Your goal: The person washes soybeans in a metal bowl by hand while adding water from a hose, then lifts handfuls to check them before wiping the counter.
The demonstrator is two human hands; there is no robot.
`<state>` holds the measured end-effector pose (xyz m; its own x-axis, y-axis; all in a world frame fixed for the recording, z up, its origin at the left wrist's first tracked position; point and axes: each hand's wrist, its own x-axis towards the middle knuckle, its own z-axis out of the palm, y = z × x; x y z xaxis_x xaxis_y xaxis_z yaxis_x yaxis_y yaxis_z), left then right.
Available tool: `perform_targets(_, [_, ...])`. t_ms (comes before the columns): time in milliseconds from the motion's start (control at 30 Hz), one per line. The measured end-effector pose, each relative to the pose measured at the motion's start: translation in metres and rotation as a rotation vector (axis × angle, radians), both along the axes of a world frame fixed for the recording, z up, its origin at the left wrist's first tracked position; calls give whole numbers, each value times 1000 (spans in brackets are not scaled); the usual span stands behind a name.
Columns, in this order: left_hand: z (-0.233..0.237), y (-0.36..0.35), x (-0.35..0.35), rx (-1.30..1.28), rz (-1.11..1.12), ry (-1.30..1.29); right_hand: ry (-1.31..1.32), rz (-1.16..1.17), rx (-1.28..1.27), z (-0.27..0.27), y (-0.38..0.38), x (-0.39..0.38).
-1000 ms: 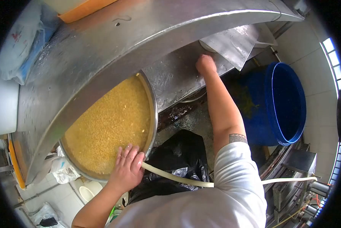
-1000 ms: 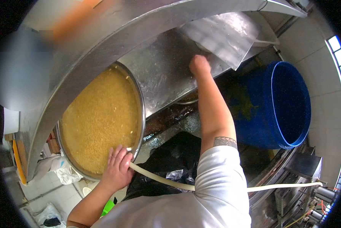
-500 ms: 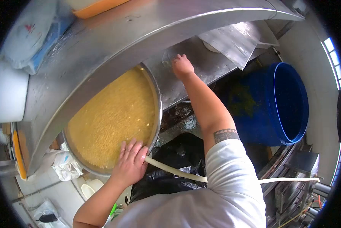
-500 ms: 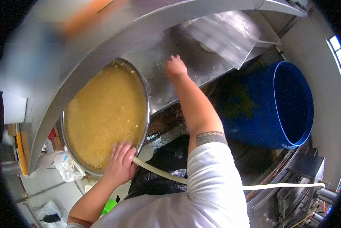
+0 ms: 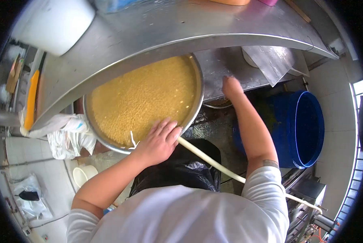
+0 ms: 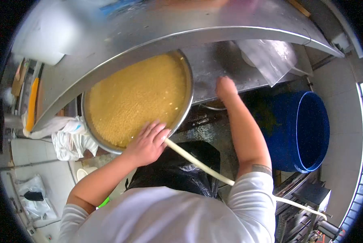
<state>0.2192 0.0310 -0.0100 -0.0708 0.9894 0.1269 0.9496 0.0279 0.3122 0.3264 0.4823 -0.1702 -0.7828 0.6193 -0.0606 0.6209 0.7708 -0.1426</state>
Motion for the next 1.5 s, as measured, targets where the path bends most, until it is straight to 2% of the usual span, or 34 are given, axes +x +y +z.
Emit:
perform_targets(33, [-4, 0, -1, 17, -3, -3, -42, 146, 114, 21, -7, -3])
perform_targets(67, [-6, -1, 0, 32, -8, -7, 147, 133, -115, 62, -22, -3])
perform_targets(100, [-2, -1, 0, 31, -15, -19, 334, 125, -344, 105, -38, -4])
perform_targets(133, [-2, -1, -1, 33, -10, -20, 743, -63, -914, 151, -71, 0])
perform_targets(167, [-2, -1, -1, 31, -18, -44, 738, -59, -914, 186, -99, 6])
perform_targets(233, [-1, -3, -3, 15, -28, -81, 818, -93, -470, 231, -149, 20])
perform_targets(333, [5, -4, -2, -3, -15, -132, 610, -11, -437, 228, -206, 62])
perform_targets(467, [-8, -7, -9, 46, -64, -152, 307, 239, -387, 225, -291, 108])
perform_targets(533, [-13, -7, -13, 11, -67, -140, 188, 95, -473, 229, -324, 113])
perform_targets(667, [-18, -9, -34, -38, -138, -176, 240, -1, -366, 216, -352, 113])
perform_targets(767, [-2, -12, -61, -323, -179, -89, 304, -46, -291, 216, -366, 113])
perform_targets(900, [5, -8, -109, -371, -267, 11, 282, -125, -236, 220, -380, 112])
perform_targets(967, [16, 2, -135, -577, -320, 316, 266, -174, -220, 223, -388, 111])
perform_targets(1000, [17, 3, -144, -573, -333, 316, 248, -179, -221, 225, -391, 109])
perform_targets(1067, [17, 8, -158, -474, -300, 184, 228, -195, -221, 226, -395, 110])
perform_targets(1100, [21, 14, -164, -549, -291, 218, 241, -190, -193, 225, -396, 110])
perform_targets(1267, [17, 32, -191, -549, -231, 189, 286, -223, -149, 230, -406, 110])
perform_targets(1367, [-1, 39, -209, -531, -141, 280, 318, -259, -135, 234, -410, 111])
perform_targets(1500, [1, 54, -223, -600, -23, 367, 364, -273, -87, 236, -414, 111])
